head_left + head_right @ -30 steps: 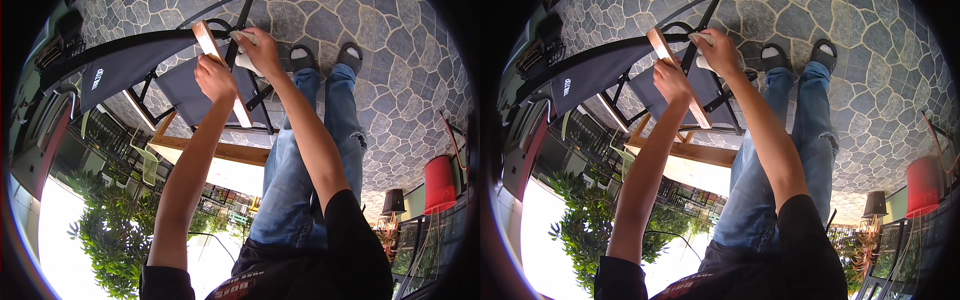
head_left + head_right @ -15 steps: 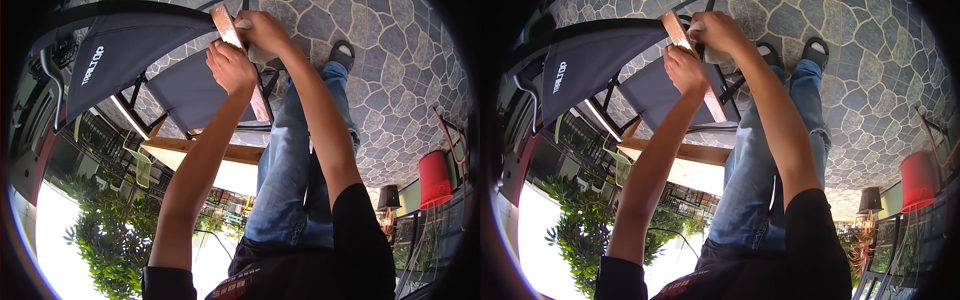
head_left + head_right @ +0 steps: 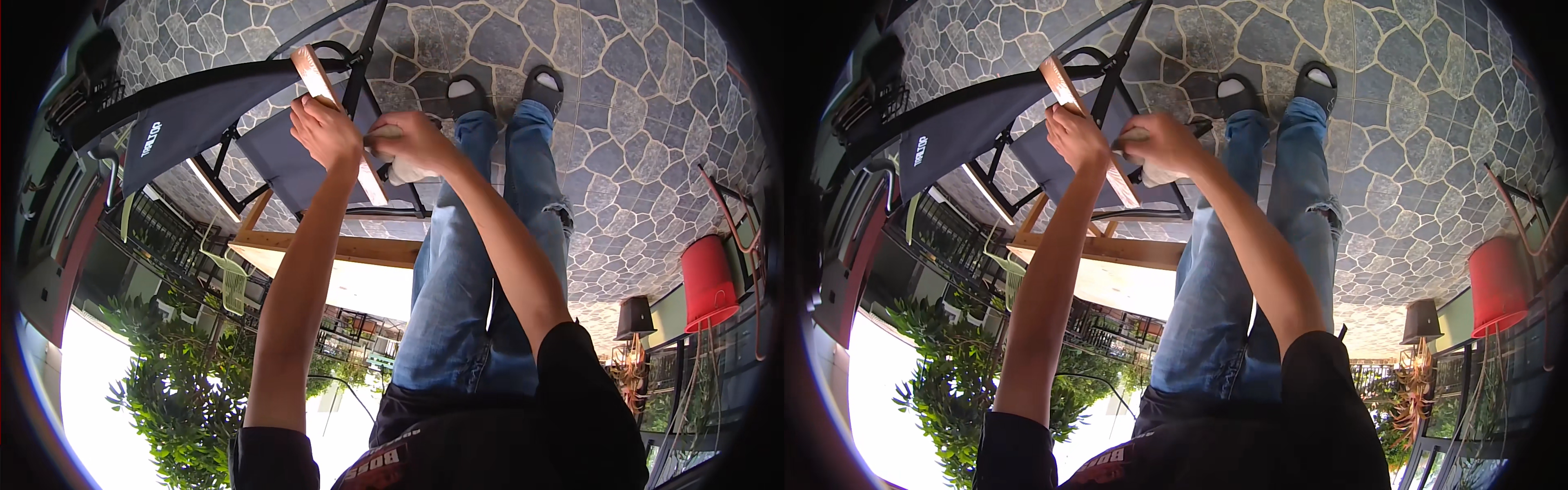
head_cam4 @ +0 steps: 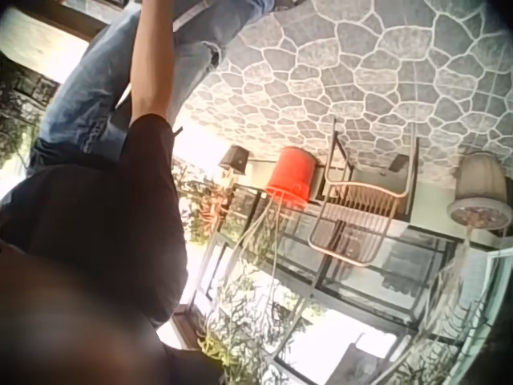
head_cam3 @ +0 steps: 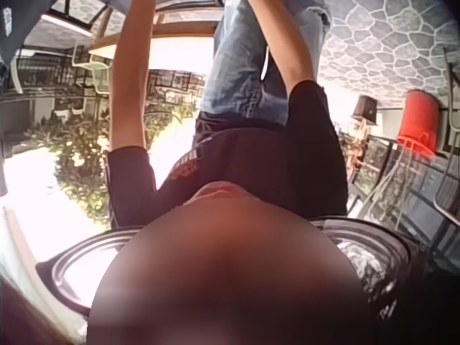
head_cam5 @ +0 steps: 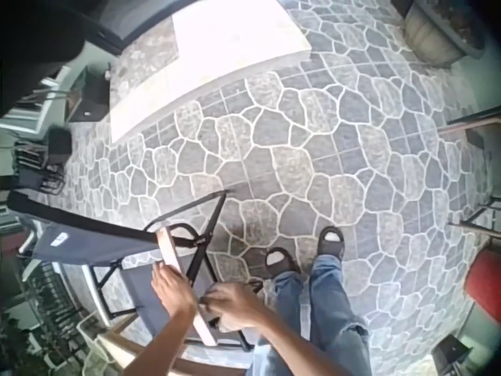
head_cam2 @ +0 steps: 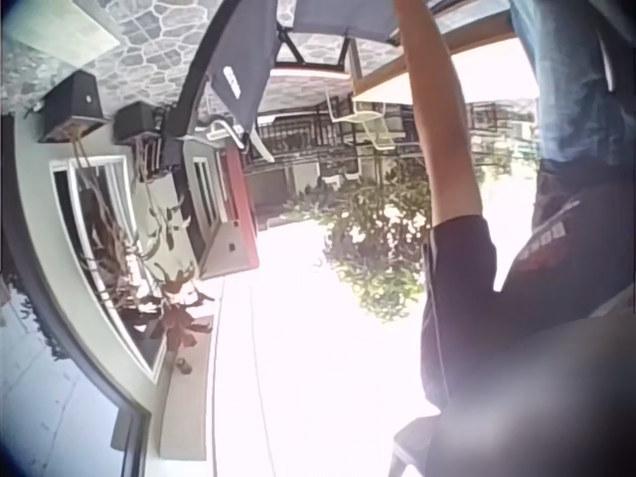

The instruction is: Repairing a folding chair by cleaning and fitting a wooden armrest component.

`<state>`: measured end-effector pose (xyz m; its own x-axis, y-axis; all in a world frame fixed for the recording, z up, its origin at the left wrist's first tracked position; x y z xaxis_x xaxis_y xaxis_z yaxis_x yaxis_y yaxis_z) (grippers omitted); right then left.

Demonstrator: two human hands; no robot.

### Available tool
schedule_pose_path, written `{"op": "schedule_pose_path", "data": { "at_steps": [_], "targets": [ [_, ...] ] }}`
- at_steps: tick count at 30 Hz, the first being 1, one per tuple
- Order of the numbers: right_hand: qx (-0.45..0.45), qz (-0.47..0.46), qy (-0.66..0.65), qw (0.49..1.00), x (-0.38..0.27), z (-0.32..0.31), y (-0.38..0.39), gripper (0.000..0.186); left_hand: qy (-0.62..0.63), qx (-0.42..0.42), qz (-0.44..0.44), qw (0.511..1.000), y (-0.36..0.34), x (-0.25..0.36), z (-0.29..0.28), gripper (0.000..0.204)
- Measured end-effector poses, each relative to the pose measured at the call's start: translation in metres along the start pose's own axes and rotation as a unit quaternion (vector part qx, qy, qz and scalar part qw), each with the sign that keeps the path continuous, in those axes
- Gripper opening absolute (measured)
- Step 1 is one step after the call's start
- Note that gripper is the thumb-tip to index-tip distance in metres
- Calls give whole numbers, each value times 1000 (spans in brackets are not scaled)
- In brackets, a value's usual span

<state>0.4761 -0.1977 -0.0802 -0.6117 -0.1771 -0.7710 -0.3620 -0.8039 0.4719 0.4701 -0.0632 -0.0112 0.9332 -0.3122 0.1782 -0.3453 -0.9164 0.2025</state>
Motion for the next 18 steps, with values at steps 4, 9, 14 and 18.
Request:
{"op": "schedule_pose_path", "data": {
  "at_steps": [4,9,14,18],
  "targets": [
    [229,45,-164,958,18,70,74,20,-11,-1,15,1000,-5,0,4,44],
    [402,50,-230,885,10,107,91,27,-13,-31,-11,999,-8,-1,0,44],
    [411,14,10,911,48,93,63,23,-22,-13,11,1000,-12,-9,0,45],
    [441,79,59,892,90,72,39,25,-45,2,60,997,-10,-3,0,46]
  ]
}}
Point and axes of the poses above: each hand's wrist, its own y-axis away from the middle knuckle, its own z-axis out of the palm, x = y × z, the point moved 2 cm from there along -y, towards the middle knuckle, and after that the axes turned 1 degree about -y, right-handed, at the moved point
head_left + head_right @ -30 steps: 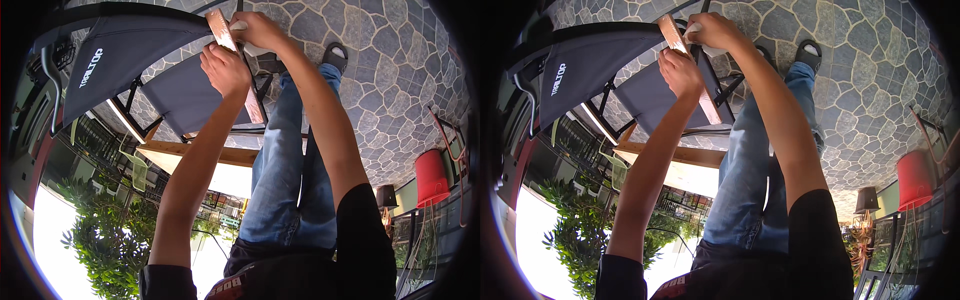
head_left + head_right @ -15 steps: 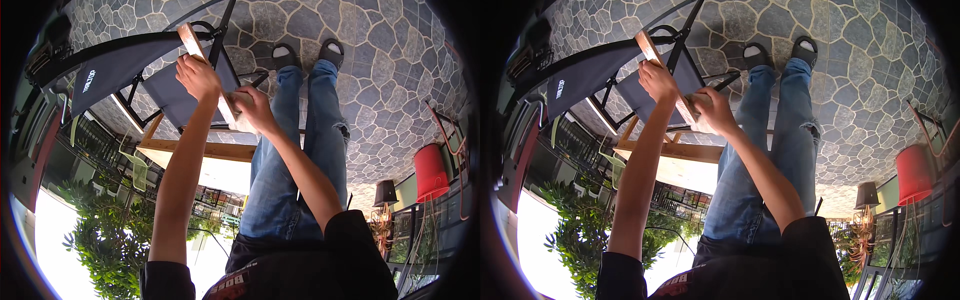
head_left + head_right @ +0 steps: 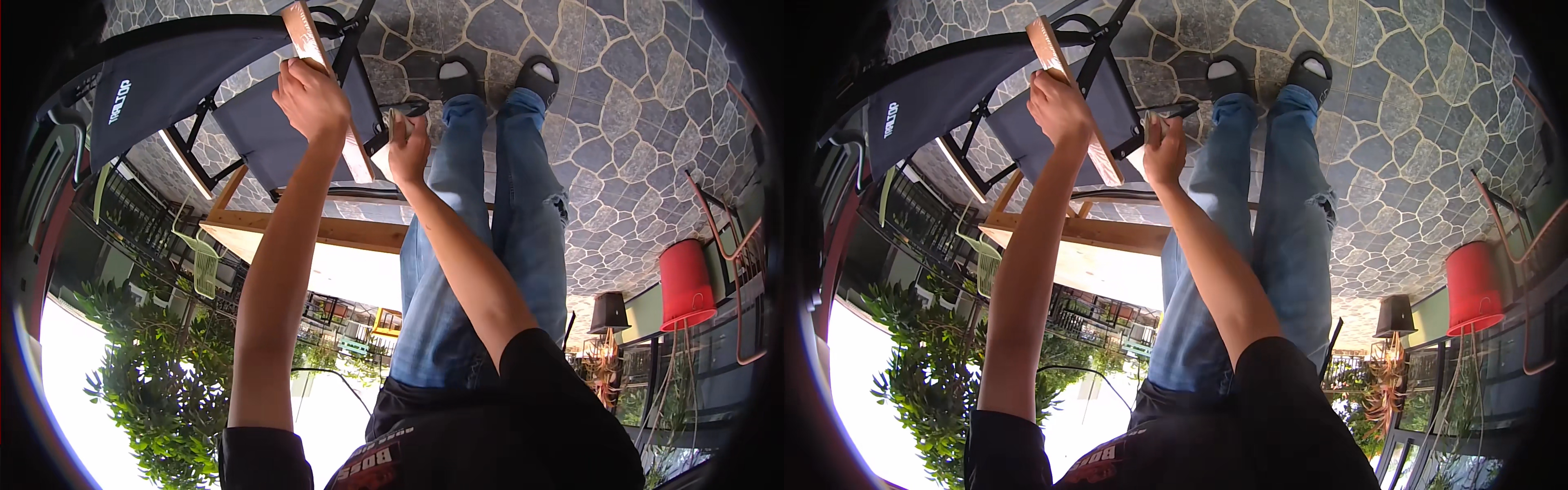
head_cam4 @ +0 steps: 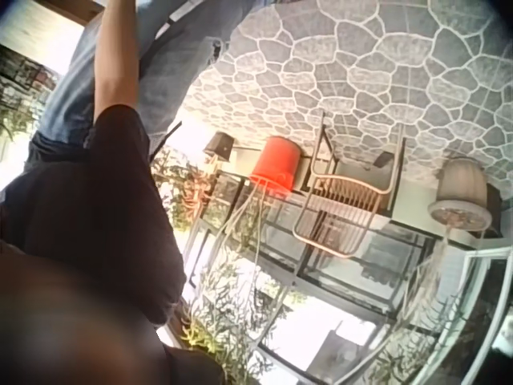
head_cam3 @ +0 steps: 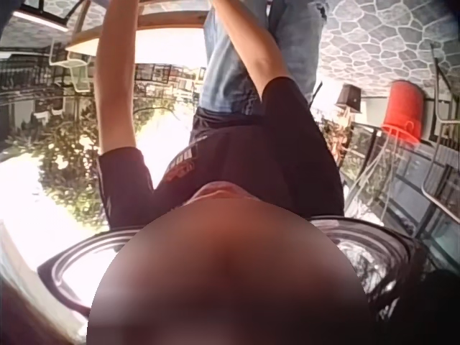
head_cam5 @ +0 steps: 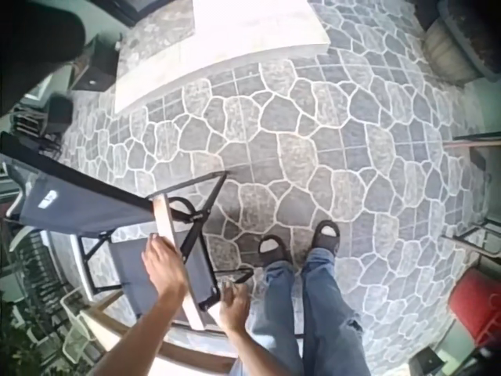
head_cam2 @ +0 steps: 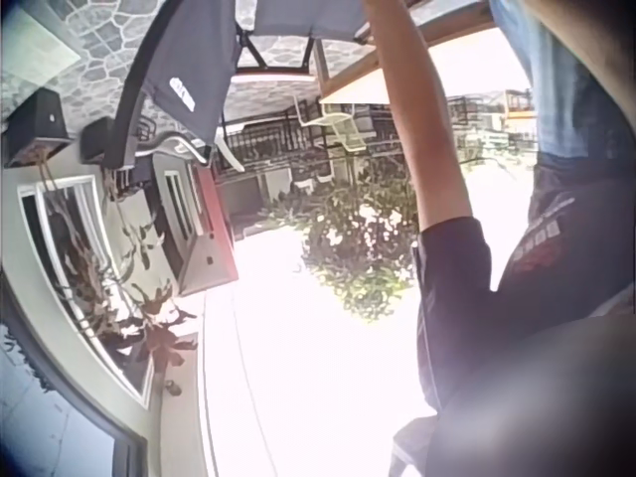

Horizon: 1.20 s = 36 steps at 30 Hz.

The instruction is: Repairing a folding chair by cleaning and fitting a wooden armrest component.

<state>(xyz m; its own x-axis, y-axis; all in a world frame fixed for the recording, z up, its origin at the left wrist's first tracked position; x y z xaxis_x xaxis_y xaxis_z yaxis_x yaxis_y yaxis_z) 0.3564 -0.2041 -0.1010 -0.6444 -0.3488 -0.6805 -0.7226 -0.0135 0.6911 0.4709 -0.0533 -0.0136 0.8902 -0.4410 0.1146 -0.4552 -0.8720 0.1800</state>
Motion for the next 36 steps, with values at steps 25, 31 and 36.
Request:
{"op": "schedule_pose_path", "data": {
  "at_steps": [25,31,36],
  "targets": [
    [-33,103,232,967,52,-10,-51,36,-16,-40,-17,999,4,10,4,32],
    [-196,82,-94,973,-18,-13,0,29,-4,-9,-29,1000,5,2,-2,35],
    [-166,46,-56,984,-60,-28,22,22,-8,-16,-31,999,4,7,-2,38]
  ]
}}
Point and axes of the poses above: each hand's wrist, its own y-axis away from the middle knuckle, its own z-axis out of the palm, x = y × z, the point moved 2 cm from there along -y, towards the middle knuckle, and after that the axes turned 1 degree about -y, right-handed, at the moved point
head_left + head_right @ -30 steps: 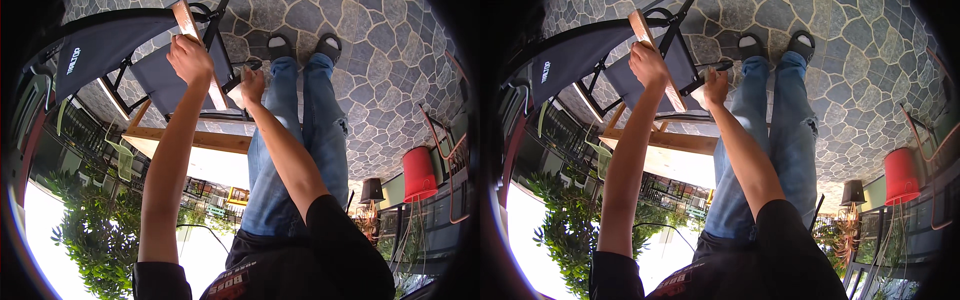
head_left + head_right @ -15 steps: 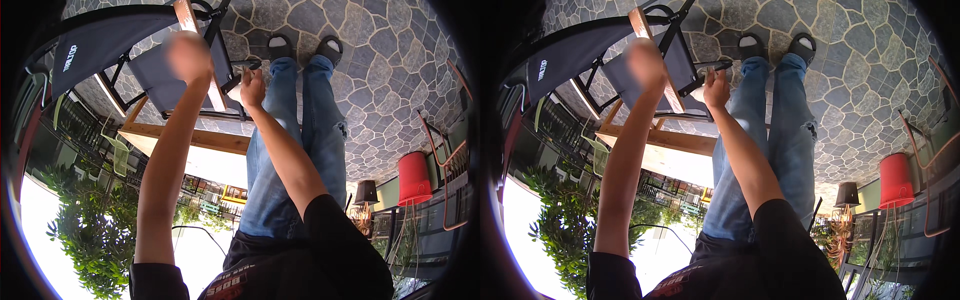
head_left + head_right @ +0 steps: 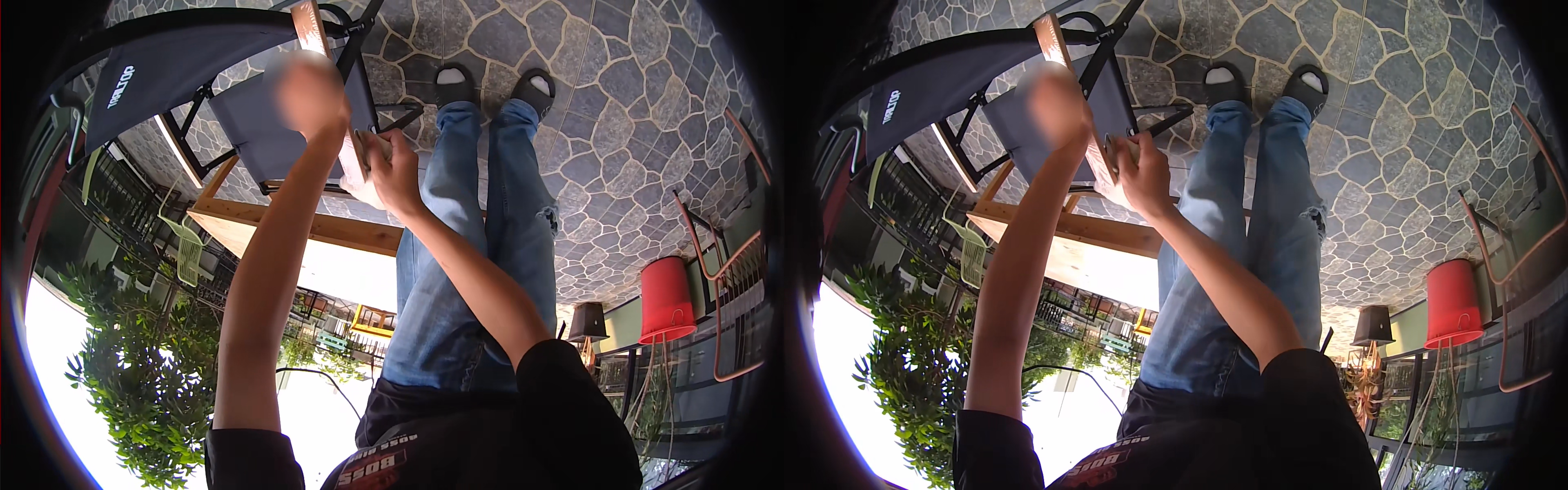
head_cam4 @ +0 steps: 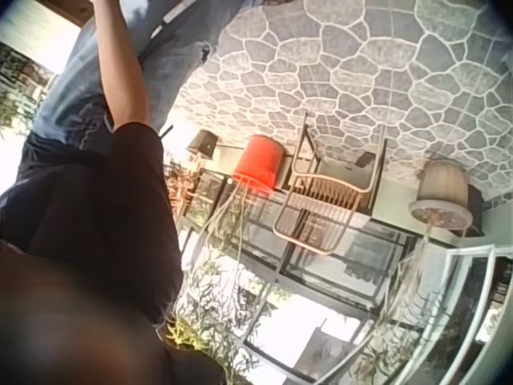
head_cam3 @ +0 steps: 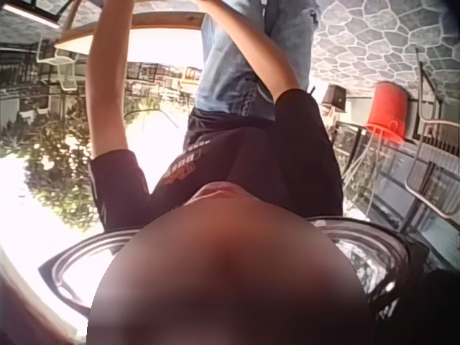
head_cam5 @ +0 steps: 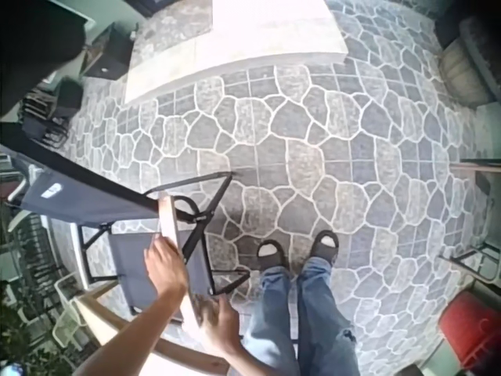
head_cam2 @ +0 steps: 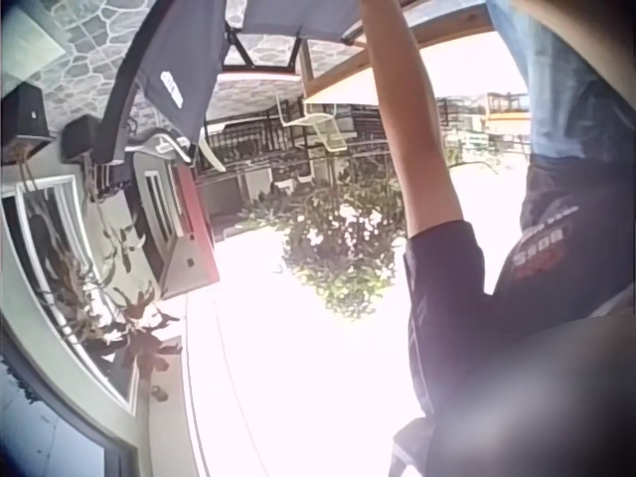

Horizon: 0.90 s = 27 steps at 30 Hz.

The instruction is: Repairing a folding chair by cleaning and fitting a wooden armrest component.

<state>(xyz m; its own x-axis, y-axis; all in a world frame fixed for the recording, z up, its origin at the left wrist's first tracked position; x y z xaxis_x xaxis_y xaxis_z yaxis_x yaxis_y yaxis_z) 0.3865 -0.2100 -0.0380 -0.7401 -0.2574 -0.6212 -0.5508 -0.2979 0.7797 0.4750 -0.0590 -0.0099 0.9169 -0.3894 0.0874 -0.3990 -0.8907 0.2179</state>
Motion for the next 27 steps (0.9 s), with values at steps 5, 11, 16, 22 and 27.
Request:
{"op": "schedule_pose_path", "data": {
  "at_steps": [5,11,16,22,27],
  "targets": [
    [84,-3,157,984,67,2,-47,26,28,-26,-14,999,-1,-5,-5,43],
    [173,83,237,952,148,-13,-107,33,40,-28,35,998,1,0,15,41],
    [102,131,258,952,155,-27,-118,34,60,-51,-4,997,4,2,10,41],
    [-115,33,60,991,59,-28,-62,31,32,-31,-11,999,8,8,4,43],
    [-293,-94,-40,951,-19,-40,-59,27,41,-55,-29,997,12,16,5,41]
  ]
}}
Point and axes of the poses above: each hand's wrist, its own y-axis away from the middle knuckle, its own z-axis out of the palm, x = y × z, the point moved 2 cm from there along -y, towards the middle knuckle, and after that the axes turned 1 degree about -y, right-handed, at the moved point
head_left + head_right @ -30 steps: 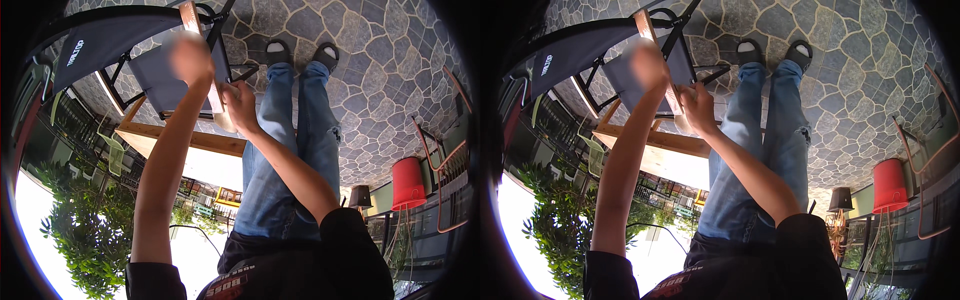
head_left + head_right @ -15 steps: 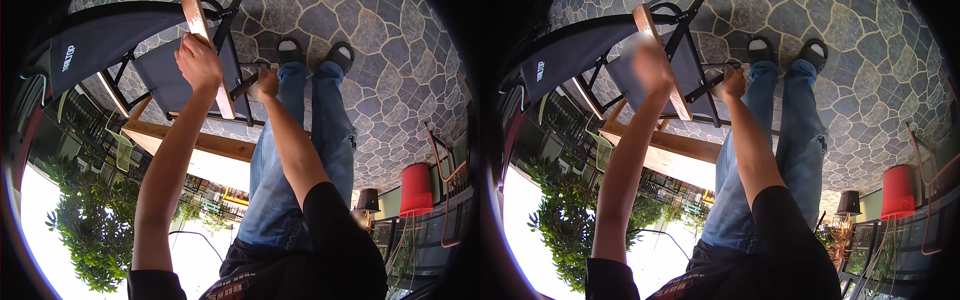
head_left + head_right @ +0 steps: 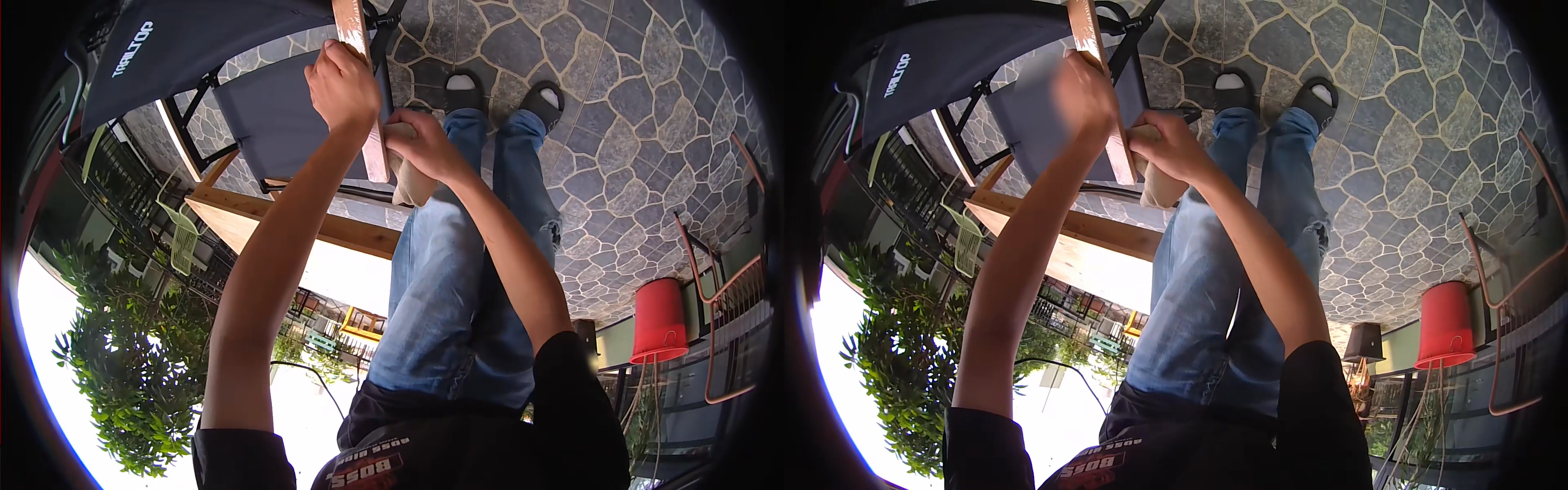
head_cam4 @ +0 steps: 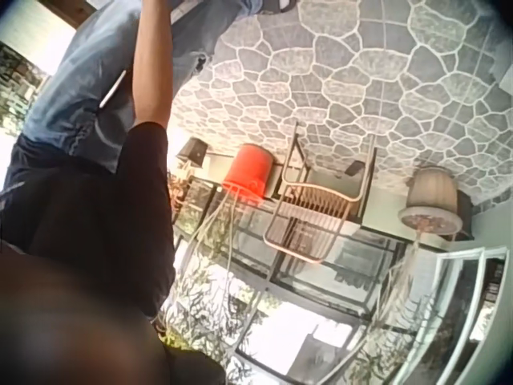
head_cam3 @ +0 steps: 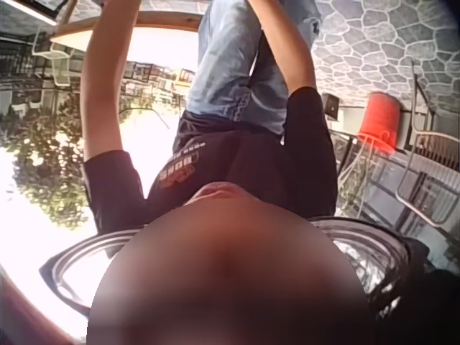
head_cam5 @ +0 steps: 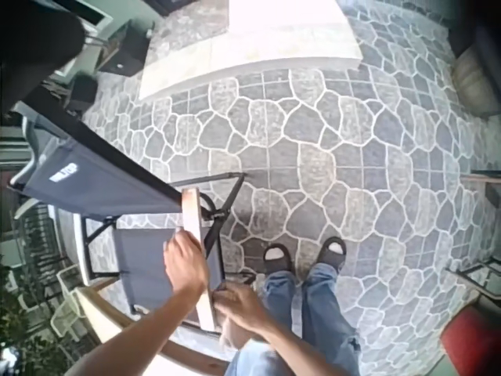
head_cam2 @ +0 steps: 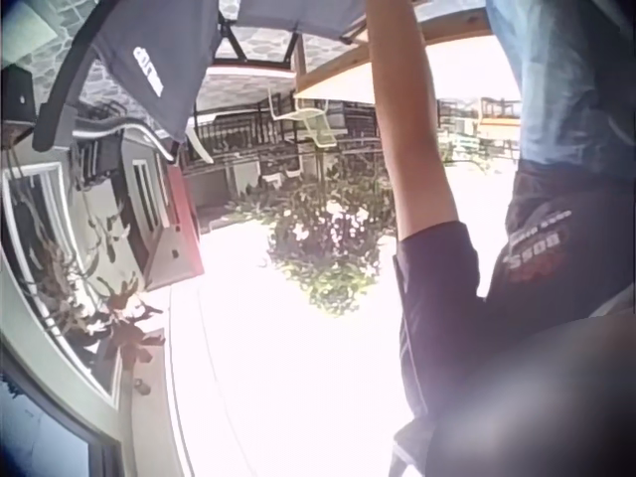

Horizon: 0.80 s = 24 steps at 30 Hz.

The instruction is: Repairing a folding chair by cleaning and fitting a wooden armrest component.

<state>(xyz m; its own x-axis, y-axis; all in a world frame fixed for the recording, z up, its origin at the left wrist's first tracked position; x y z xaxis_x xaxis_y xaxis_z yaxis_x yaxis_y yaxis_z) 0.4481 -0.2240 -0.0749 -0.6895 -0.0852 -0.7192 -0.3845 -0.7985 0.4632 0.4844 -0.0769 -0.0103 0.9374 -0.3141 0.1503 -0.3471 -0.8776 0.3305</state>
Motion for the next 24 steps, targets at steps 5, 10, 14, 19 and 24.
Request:
{"op": "schedule_pose_path", "data": {
  "at_steps": [5,10,14,19,24],
  "targets": [
    [-30,88,-8,996,76,-34,-22,32,13,32,34,999,-5,4,4,47],
    [132,118,191,966,142,-55,-20,40,11,33,33,999,-2,6,5,48],
    [143,139,155,968,121,-32,-11,42,5,32,18,999,-2,0,-2,48],
    [105,104,-49,988,39,28,4,33,-37,56,35,997,-14,-28,-8,48],
    [88,64,-35,993,24,40,8,28,-55,55,27,997,-12,-27,-9,37]
  ]
}}
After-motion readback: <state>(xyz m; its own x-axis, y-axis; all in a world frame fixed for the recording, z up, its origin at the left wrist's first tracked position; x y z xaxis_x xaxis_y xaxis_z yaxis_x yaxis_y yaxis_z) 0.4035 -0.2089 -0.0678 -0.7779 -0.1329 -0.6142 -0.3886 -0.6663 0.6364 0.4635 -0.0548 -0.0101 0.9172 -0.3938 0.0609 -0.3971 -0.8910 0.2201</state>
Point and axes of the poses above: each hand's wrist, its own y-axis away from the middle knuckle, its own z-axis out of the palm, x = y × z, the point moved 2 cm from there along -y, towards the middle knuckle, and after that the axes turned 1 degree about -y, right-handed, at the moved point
